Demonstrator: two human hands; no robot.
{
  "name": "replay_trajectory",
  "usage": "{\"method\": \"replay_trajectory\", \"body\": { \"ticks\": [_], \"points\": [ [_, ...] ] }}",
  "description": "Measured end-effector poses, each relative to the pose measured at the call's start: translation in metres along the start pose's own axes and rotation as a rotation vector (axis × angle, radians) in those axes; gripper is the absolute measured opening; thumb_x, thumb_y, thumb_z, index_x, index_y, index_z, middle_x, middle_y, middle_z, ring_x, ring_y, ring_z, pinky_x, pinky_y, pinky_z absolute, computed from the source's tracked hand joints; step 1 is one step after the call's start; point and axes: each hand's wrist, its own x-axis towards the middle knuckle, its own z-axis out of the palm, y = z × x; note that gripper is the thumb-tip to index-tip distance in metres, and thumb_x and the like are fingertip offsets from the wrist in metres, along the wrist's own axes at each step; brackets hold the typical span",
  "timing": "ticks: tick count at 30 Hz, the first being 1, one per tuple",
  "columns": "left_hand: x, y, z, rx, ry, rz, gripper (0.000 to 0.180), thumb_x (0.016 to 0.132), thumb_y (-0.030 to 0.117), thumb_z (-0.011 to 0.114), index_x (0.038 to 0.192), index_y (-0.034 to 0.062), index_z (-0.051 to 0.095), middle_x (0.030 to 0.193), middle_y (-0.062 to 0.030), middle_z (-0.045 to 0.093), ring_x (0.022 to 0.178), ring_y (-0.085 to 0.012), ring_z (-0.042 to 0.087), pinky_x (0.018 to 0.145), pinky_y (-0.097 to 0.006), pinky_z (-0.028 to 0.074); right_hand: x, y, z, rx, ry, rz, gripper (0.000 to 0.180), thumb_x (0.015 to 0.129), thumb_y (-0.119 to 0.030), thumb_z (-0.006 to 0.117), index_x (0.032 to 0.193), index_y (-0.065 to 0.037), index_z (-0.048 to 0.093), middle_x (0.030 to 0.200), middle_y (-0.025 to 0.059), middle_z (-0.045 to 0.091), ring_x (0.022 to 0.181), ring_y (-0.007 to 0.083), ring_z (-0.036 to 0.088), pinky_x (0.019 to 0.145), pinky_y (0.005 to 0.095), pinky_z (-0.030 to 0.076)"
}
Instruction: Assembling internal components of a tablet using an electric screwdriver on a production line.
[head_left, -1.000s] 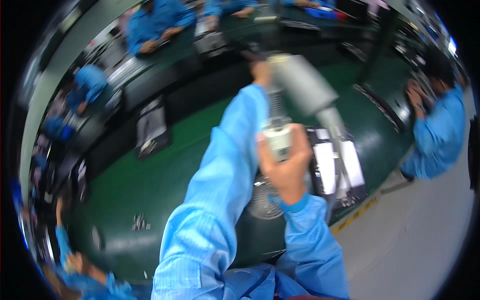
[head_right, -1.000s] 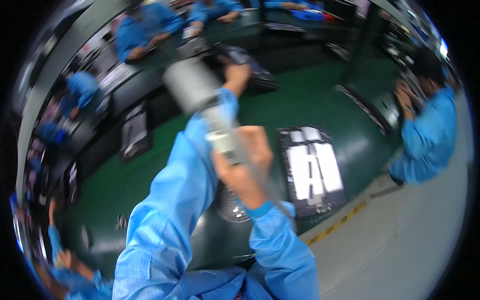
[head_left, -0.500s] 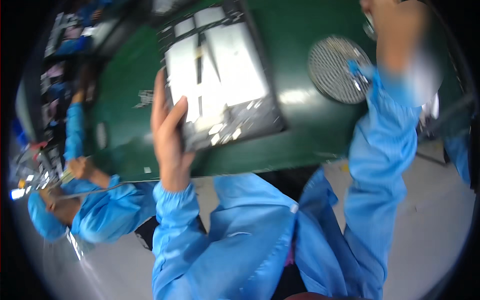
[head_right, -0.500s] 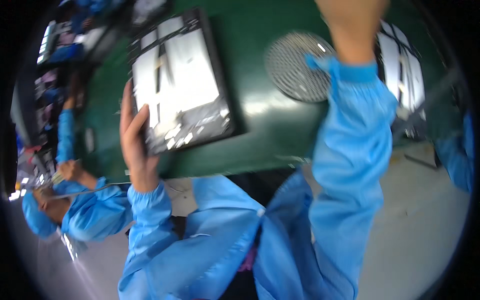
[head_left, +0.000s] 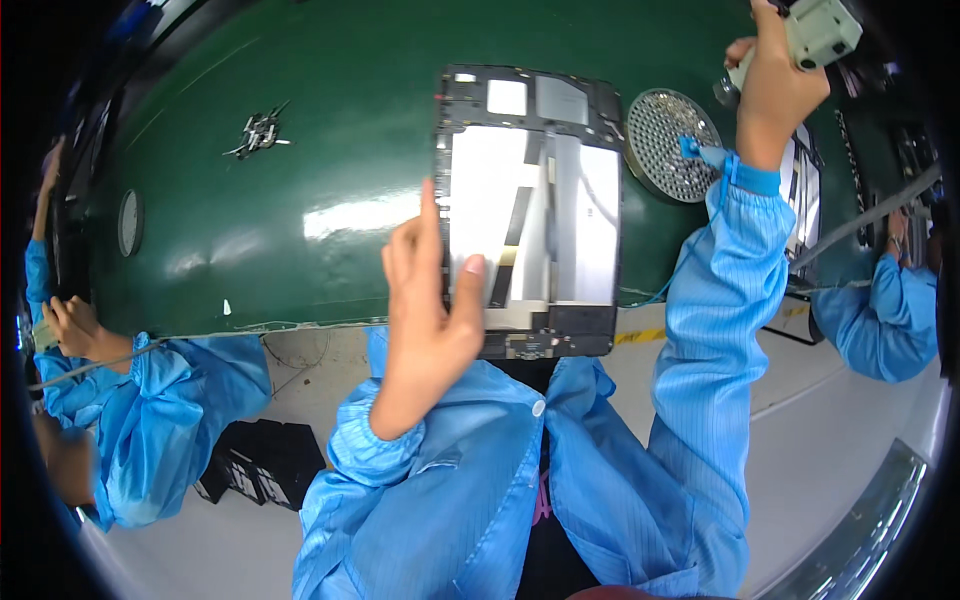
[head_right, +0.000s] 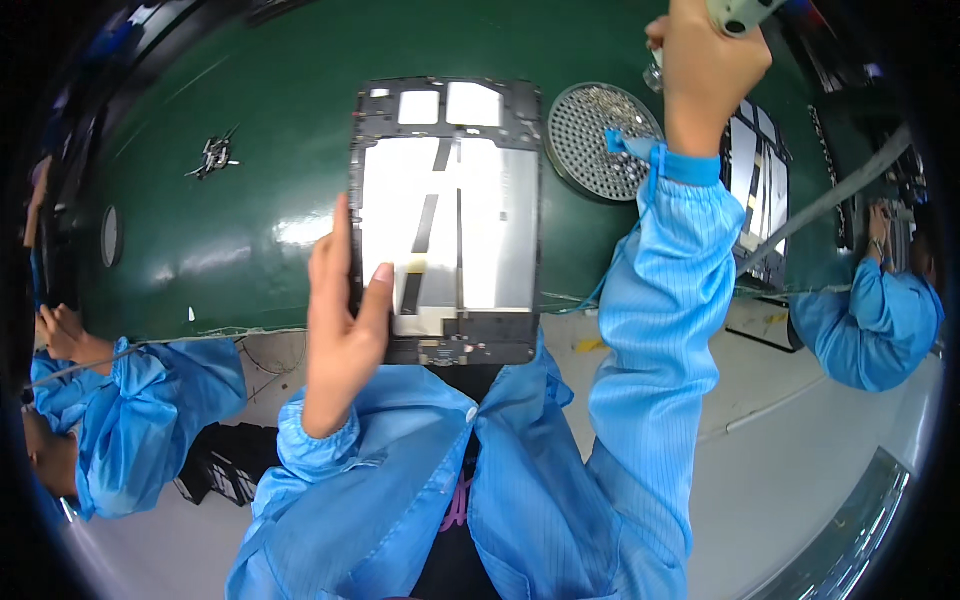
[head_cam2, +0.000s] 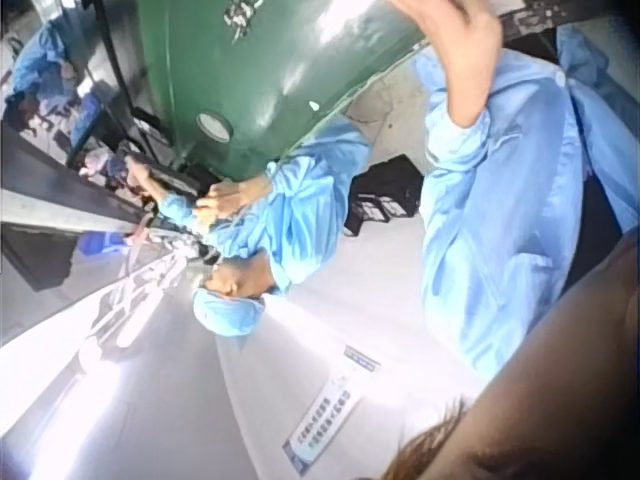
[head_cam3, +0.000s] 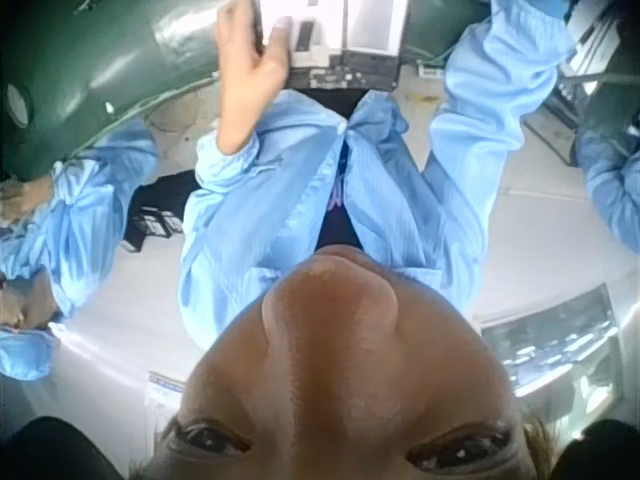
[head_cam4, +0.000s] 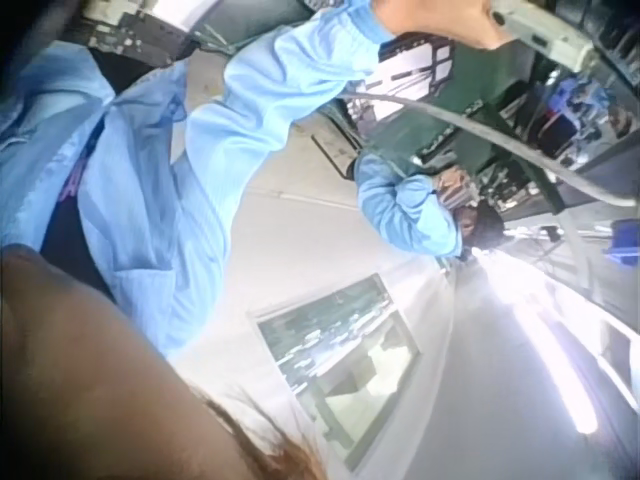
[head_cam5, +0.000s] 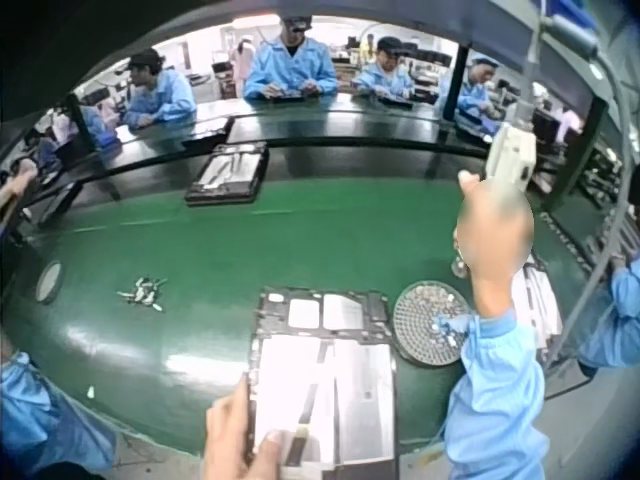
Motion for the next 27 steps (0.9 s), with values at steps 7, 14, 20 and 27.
{"method": "replay_trajectory", "body": {
  "ticks": [7,14,20,27],
  "points": [
    [0.009,-0.026,-0.01,0.035,-0.008,0.089,0.075,0.095,0.01,0.062,0.158,-0.0051,0.026,0.136,-0.0252,0.042,0.119,-0.0375,0.043,0.108,-0.049,0.032,-0.014,0.007,0.022,0.05,-0.106,0.022,0.022,0.088,-0.016,0.079,0.09,0.003,0.07,0.06,0.0088,0.063,0.048,0.0148,0.059,0.047,0.0283,0.045],
    [0.021,-0.03,-0.029,0.239,0.01,0.149,0.072,0.09,0.021,0.072,0.15,-0.0043,0.042,0.133,-0.0249,0.048,0.108,-0.0384,0.056,0.094,-0.052,0.042,-0.018,0.004,0.029,0.042,-0.115,0.055,0.021,0.089,-0.017,0.079,0.092,0.002,0.07,0.06,0.0085,0.064,0.049,0.014,0.06,0.048,0.0273,0.046],
    [0.122,-0.032,-0.024,0.31,0.269,0.121,0.064,0.088,0.046,0.073,0.127,-0.0032,0.063,0.107,-0.0208,0.063,0.083,-0.0405,0.07,0.067,-0.05,0.056,-0.022,-0.003,0.027,0.029,-0.119,0.114,0.023,0.09,-0.02,0.078,0.09,0.002,0.072,0.059,0.0065,0.063,0.049,0.0124,0.058,0.049,0.0278,0.044],
    [0.149,-0.036,-0.007,0.2,0.209,0.169,0.036,0.089,0.036,0.071,0.104,0.0042,0.077,0.1,-0.016,0.067,0.088,-0.0349,0.07,0.075,-0.047,0.056,-0.021,-0.002,0.02,0.019,-0.116,0.109,0.024,0.089,-0.021,0.078,0.089,0.003,0.072,0.06,0.0066,0.063,0.05,0.0126,0.057,0.051,0.0268,0.044]
  ]
}}
